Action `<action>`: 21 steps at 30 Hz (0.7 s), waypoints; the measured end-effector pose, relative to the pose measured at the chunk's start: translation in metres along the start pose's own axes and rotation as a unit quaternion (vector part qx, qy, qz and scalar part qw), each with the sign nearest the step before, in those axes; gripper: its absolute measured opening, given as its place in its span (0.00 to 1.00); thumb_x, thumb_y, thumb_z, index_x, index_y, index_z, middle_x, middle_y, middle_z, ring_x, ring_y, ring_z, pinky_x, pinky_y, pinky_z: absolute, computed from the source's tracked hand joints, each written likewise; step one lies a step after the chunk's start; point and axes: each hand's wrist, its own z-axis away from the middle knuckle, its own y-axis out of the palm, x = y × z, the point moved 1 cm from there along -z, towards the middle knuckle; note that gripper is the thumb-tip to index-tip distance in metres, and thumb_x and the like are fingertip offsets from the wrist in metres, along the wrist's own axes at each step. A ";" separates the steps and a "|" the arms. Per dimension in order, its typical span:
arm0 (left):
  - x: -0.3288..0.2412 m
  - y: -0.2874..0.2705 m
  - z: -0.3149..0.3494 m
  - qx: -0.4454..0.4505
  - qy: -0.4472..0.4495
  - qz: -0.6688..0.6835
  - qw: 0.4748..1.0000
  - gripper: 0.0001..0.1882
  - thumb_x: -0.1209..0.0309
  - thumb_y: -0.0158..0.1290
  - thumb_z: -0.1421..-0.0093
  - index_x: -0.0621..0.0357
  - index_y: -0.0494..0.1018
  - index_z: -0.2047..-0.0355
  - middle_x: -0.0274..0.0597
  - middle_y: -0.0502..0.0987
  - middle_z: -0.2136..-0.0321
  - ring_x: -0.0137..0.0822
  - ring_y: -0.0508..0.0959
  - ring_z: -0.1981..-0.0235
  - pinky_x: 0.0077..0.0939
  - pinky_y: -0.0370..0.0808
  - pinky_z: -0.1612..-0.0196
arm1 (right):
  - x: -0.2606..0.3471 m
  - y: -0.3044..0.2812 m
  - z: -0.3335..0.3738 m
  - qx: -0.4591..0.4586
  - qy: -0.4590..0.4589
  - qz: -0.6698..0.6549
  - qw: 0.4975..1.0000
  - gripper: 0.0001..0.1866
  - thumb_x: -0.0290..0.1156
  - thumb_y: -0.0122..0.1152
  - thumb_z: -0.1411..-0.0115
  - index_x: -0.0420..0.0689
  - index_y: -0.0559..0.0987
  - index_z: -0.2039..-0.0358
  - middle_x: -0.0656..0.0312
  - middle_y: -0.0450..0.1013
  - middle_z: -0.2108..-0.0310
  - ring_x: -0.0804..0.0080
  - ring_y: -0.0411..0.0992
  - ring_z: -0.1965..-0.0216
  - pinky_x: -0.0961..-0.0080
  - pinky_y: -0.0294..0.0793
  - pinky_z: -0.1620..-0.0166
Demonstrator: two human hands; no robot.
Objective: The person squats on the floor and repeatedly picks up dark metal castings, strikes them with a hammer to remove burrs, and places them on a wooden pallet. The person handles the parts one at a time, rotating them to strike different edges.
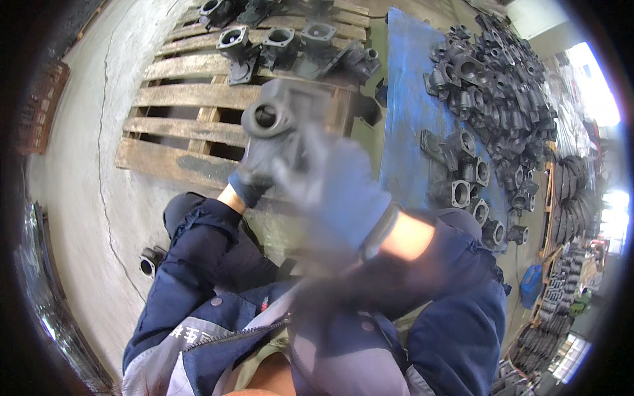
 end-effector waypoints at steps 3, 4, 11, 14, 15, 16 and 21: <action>-0.002 -0.007 0.003 -0.038 -0.130 0.424 0.896 0.33 0.51 0.48 0.36 0.63 0.62 0.39 0.52 0.71 0.43 0.45 0.73 0.43 0.41 0.70 0.39 | -0.028 -0.001 -0.011 0.057 0.192 -0.174 0.964 0.16 0.33 0.64 0.42 0.38 0.75 0.58 0.61 0.73 0.76 0.75 0.75 0.77 0.74 0.73 0.75; -0.004 -0.010 0.006 -0.140 -0.172 0.489 0.843 0.34 0.49 0.45 0.34 0.63 0.60 0.38 0.53 0.72 0.44 0.46 0.74 0.44 0.44 0.71 0.40 | -0.035 0.000 -0.013 0.068 0.222 -0.231 0.945 0.16 0.36 0.62 0.40 0.39 0.75 0.58 0.64 0.73 0.76 0.78 0.74 0.77 0.77 0.71 0.76; 0.007 -0.029 0.038 -0.325 -0.273 0.210 0.881 0.28 0.32 0.44 0.40 0.41 0.72 0.76 0.23 0.61 0.89 0.22 0.58 0.89 0.16 0.58 0.83 | -0.076 0.036 0.010 0.068 0.454 -0.505 0.731 0.18 0.49 0.53 0.34 0.47 0.76 0.59 0.71 0.67 0.79 0.81 0.64 0.81 0.81 0.67 0.76; 0.025 -0.056 0.055 -0.380 -0.298 0.220 0.847 0.21 0.39 0.53 0.40 0.40 0.72 0.72 0.22 0.66 0.81 0.19 0.61 0.84 0.13 0.59 0.82 | -0.092 0.083 0.019 -0.002 0.569 -0.533 0.626 0.14 0.47 0.50 0.33 0.53 0.72 0.72 0.71 0.62 0.83 0.77 0.60 0.83 0.74 0.65 0.75; 0.032 -0.062 0.063 -0.413 -0.305 0.151 0.845 0.21 0.38 0.53 0.40 0.39 0.71 0.74 0.22 0.64 0.82 0.20 0.59 0.85 0.14 0.56 0.83 | -0.098 0.100 0.023 -0.027 0.610 -0.539 0.581 0.15 0.47 0.50 0.33 0.53 0.70 0.74 0.71 0.62 0.84 0.76 0.60 0.83 0.72 0.65 0.75; 0.037 -0.069 0.067 -0.438 -0.316 0.135 0.831 0.24 0.36 0.54 0.43 0.41 0.70 0.73 0.23 0.64 0.81 0.21 0.59 0.84 0.16 0.58 0.81 | -0.104 0.116 0.028 -0.022 0.607 -0.565 0.558 0.18 0.46 0.50 0.33 0.55 0.67 0.79 0.71 0.60 0.86 0.75 0.57 0.85 0.71 0.63 0.76; 0.047 -0.096 0.106 -0.446 -0.407 -0.020 0.797 0.37 0.30 0.50 0.46 0.51 0.71 0.56 0.34 0.71 0.67 0.31 0.69 0.69 0.27 0.70 0.64 | -0.116 0.219 0.058 -0.047 0.552 -0.494 0.670 0.19 0.45 0.49 0.33 0.57 0.65 0.82 0.72 0.58 0.88 0.75 0.57 0.85 0.71 0.62 0.78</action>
